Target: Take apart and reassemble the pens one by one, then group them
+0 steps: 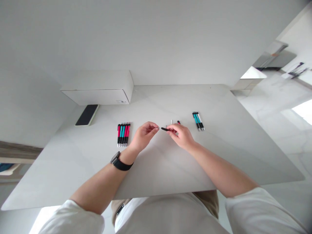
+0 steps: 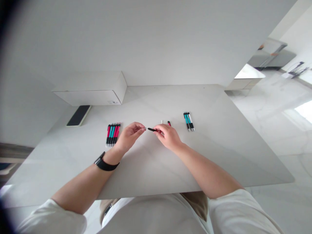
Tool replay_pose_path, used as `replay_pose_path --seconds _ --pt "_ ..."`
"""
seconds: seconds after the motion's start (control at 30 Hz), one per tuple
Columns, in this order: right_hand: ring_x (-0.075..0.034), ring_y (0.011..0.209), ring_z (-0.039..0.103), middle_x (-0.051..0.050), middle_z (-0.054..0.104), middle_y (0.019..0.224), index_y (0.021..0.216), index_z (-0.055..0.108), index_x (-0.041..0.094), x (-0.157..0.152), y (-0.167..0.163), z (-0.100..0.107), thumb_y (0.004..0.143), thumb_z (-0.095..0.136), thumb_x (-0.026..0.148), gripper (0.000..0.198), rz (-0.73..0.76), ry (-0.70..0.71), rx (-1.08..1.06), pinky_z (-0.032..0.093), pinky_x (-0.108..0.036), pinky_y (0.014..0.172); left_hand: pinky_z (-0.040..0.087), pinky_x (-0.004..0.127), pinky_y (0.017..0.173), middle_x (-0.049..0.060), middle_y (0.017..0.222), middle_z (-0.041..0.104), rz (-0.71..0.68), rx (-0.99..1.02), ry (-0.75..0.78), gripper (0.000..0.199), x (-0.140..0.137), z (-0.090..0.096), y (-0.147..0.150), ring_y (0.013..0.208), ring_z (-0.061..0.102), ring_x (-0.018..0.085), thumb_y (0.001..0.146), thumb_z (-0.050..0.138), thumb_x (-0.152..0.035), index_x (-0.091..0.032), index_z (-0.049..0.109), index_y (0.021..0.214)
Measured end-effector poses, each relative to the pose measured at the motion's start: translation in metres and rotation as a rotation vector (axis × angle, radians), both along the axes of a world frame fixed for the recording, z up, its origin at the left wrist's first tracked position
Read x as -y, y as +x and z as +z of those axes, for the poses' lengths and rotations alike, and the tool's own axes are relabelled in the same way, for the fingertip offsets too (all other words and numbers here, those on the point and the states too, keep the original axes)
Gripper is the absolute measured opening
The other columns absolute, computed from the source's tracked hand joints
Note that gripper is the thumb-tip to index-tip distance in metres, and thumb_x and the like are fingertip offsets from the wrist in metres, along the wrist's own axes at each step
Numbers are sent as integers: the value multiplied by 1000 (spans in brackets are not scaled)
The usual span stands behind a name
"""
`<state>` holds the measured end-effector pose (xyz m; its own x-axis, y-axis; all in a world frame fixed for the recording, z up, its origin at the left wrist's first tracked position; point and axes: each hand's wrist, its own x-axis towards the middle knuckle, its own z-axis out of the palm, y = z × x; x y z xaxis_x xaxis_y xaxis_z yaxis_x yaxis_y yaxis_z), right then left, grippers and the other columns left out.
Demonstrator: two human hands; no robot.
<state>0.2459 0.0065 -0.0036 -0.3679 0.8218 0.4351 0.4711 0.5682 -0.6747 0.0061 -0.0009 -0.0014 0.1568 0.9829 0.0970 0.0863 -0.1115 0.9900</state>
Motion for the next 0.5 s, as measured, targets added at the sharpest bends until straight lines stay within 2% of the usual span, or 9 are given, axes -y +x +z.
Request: replay_pose_path --seconds 0.27,0.5 --pt "-20 89 69 -6 75 101 109 70 25 3 0 -1 100 62 28 13 7 -25 32 56 -35 86 52 30 78 6 97 74 19 -113 14 25 3 2 2 86 67 18 92 73 -43 -21 72 104" --pt "-20 88 67 -5 73 98 110 69 25 6 0 -1 101 62 27 12 12 15 69 55 -35 86 52 31 82 5 98 75 7 -210 46 22 5 5 2 89 69 18 93 71 -42 -22 73 103"
